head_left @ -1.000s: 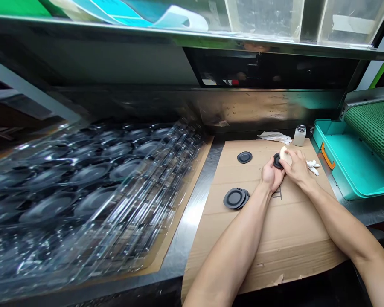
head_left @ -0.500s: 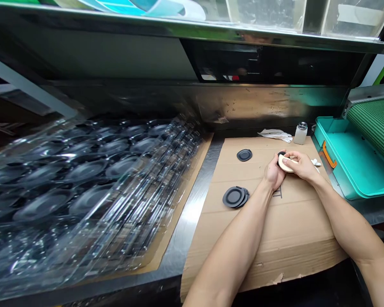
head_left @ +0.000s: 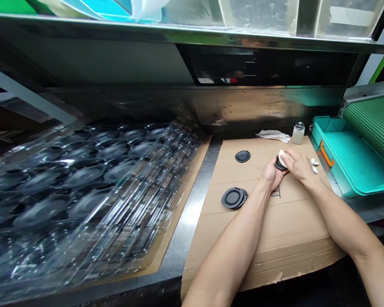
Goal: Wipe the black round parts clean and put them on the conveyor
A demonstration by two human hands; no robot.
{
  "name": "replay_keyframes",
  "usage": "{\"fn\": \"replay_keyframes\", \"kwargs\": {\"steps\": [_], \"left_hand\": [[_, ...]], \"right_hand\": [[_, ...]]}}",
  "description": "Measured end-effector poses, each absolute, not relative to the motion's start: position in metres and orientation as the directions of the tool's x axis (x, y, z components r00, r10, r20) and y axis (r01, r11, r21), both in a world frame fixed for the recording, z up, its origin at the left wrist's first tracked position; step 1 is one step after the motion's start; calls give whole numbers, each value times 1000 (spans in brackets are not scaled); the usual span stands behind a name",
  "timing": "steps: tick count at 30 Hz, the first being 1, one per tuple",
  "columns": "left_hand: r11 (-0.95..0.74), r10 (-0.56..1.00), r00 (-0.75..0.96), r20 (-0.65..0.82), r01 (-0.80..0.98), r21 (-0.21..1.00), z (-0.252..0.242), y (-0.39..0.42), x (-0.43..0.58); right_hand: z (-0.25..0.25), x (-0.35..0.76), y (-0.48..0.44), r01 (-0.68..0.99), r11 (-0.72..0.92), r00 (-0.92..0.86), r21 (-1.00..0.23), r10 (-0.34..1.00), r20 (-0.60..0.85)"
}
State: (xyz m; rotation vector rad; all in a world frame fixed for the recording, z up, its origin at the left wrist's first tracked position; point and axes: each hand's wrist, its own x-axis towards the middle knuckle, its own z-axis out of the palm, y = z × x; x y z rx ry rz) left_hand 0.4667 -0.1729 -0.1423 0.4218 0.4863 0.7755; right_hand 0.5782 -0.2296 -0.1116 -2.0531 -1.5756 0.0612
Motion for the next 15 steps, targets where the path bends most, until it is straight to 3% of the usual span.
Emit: {"fn": "replay_keyframes", "kwargs": {"steps": [2,6,15], "left_hand": [[641,744,617,-257,-548,537,-142,-173,467],[651,742,611,-276,-558,514,-143,-171,467],[599,792,555,-254,-630,494,-146,-168,465]], "right_hand": [[-111,574,-228,876,-275,400,-396,874,277],[-113,571,-227,890,-281,382,-359,890,250],[-122,577,-225,845,-293,434,-447,863,257]]}}
